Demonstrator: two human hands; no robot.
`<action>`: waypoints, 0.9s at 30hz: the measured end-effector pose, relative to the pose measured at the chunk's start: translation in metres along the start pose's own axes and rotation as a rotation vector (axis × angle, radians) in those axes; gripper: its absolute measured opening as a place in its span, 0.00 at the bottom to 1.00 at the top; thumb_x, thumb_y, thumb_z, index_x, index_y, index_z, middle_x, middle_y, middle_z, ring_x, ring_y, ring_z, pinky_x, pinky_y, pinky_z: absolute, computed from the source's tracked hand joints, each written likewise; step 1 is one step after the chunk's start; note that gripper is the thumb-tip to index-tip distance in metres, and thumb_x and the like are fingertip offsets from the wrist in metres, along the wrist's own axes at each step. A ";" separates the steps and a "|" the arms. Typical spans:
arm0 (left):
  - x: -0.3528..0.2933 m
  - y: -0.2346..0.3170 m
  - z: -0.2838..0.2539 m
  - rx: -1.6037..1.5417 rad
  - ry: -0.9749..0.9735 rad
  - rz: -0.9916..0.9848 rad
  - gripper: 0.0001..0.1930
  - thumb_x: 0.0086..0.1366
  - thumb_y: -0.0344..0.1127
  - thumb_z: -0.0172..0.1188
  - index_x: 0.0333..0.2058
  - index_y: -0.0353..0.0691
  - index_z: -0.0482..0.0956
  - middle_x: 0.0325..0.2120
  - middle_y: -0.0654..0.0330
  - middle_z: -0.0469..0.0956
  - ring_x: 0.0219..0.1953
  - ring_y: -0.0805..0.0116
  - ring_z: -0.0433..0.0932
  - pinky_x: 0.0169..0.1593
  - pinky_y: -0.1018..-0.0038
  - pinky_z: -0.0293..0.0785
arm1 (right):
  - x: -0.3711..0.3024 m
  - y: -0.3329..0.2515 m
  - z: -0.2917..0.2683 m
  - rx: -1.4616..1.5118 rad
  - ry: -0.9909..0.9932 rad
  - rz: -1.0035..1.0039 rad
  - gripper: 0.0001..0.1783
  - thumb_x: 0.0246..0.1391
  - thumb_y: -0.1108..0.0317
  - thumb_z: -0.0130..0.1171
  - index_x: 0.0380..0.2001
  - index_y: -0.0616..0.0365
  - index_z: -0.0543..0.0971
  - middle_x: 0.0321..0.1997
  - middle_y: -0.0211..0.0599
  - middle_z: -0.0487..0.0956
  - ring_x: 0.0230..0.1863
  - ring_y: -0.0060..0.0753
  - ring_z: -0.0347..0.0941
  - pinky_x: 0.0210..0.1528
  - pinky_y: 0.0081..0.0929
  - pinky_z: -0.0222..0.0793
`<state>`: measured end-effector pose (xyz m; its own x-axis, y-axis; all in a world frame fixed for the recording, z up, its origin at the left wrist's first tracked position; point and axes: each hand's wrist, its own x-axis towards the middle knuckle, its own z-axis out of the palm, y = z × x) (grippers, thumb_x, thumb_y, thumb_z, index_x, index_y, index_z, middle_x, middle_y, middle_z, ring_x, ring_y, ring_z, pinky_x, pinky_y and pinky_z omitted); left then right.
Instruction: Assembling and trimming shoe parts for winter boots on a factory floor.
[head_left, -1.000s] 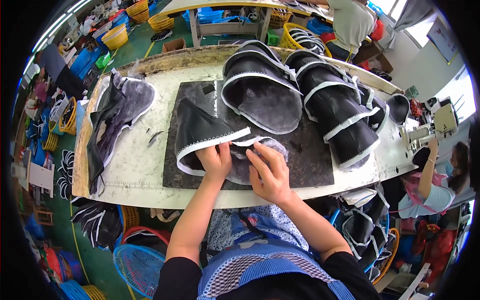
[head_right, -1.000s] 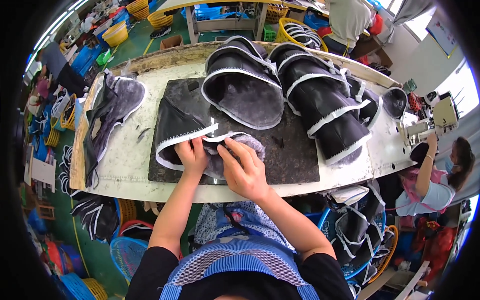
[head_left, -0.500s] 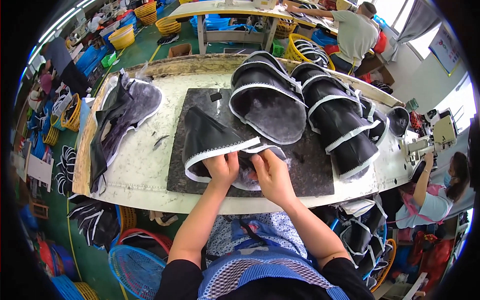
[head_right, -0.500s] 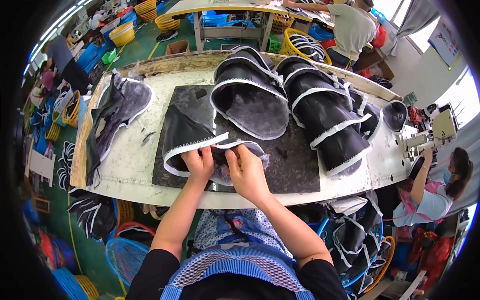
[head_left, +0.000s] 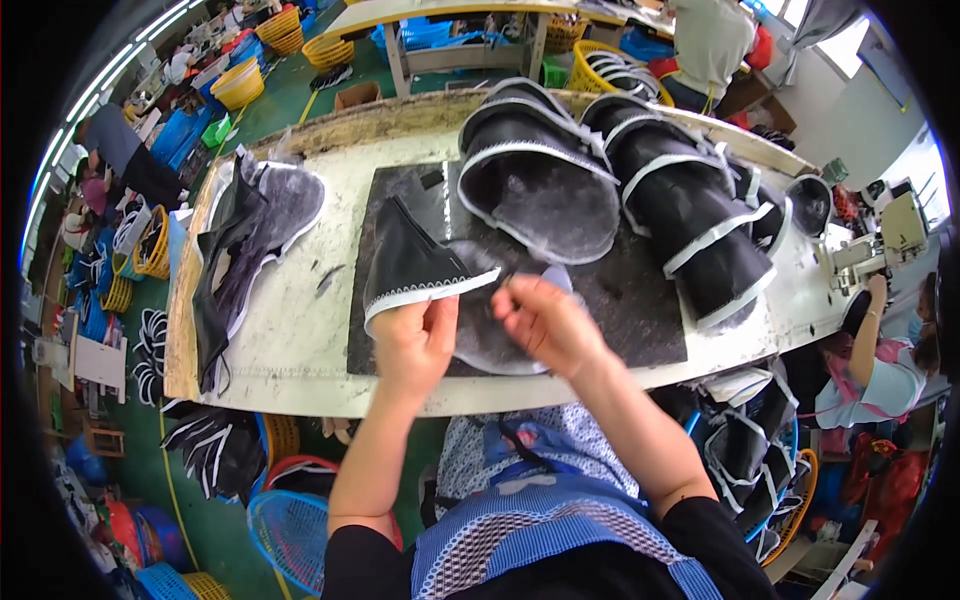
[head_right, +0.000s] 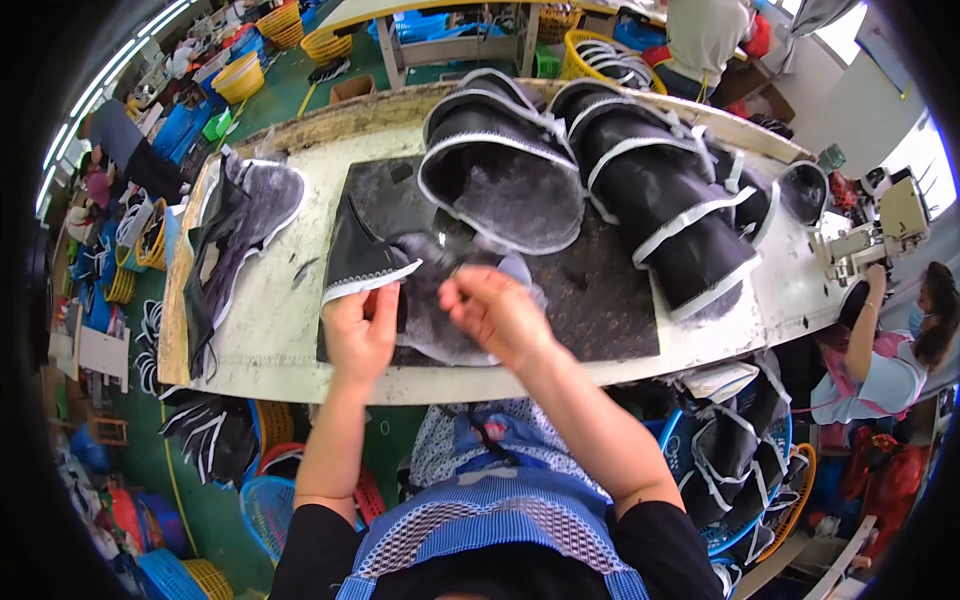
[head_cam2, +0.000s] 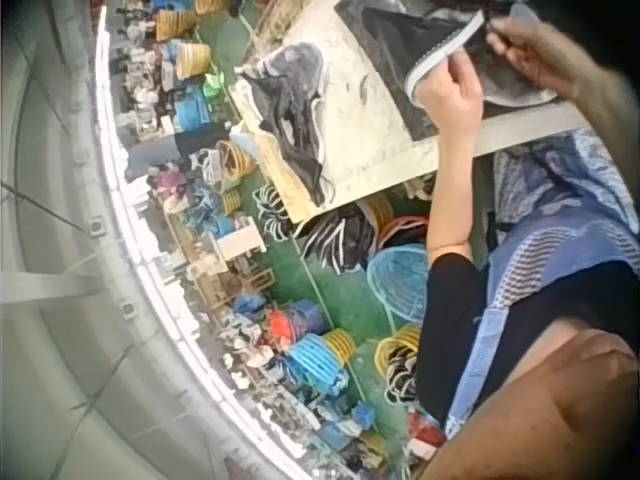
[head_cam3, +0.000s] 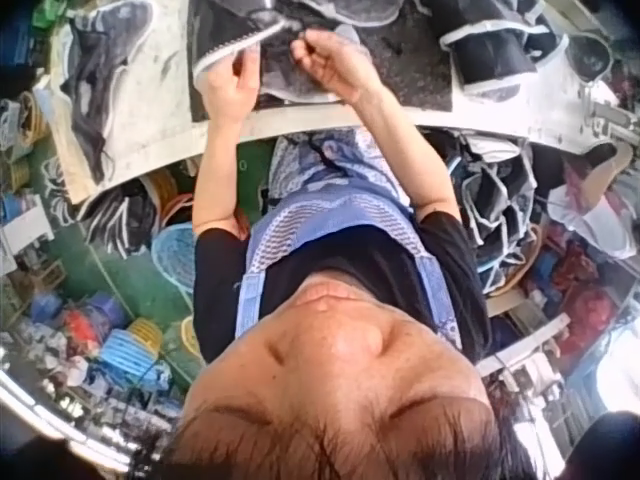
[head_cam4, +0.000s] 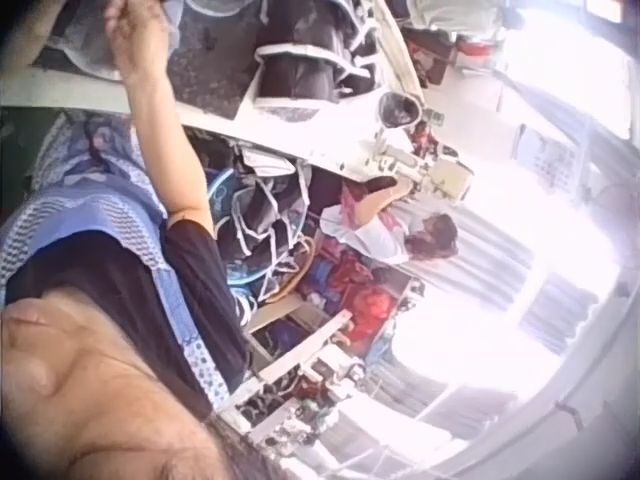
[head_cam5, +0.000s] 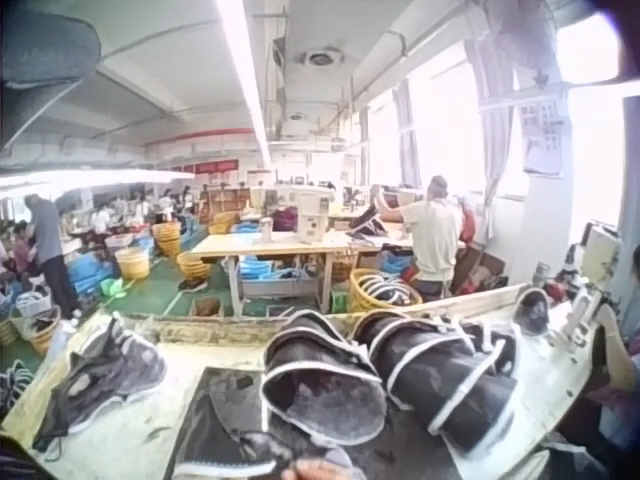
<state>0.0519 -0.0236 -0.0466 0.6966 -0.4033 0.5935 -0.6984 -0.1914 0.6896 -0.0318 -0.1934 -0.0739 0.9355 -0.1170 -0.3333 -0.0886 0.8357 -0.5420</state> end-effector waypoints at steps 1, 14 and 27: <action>0.004 0.011 -0.017 0.128 -0.113 0.008 0.04 0.59 0.29 0.60 0.31 0.35 0.80 0.14 0.57 0.74 0.14 0.65 0.72 0.19 0.71 0.64 | 0.008 -0.008 -0.011 0.082 -0.018 -0.027 0.08 0.60 0.69 0.54 0.36 0.64 0.75 0.33 0.39 0.81 0.30 0.22 0.78 0.31 0.15 0.76; -0.031 0.025 -0.050 -0.375 -0.425 -0.577 0.11 0.67 0.34 0.55 0.29 0.32 0.74 0.20 0.62 0.75 0.21 0.79 0.72 0.26 0.82 0.69 | -0.021 0.037 0.061 -0.091 0.024 0.008 0.08 0.57 0.64 0.60 0.34 0.56 0.80 0.33 0.29 0.80 0.35 0.18 0.73 0.42 0.20 0.69; -0.039 0.020 -0.047 -0.383 -0.398 -0.515 0.11 0.69 0.36 0.53 0.34 0.33 0.76 0.21 0.60 0.76 0.20 0.76 0.74 0.25 0.82 0.69 | -0.013 0.046 0.059 -0.047 -0.028 -0.046 0.06 0.56 0.68 0.60 0.35 0.58 0.80 0.32 0.27 0.79 0.30 0.16 0.69 0.36 0.16 0.67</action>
<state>0.0186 0.0301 -0.0360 0.7568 -0.6535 0.0127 -0.1444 -0.1481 0.9784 -0.0280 -0.1214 -0.0491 0.9481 -0.1387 -0.2862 -0.0612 0.8034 -0.5922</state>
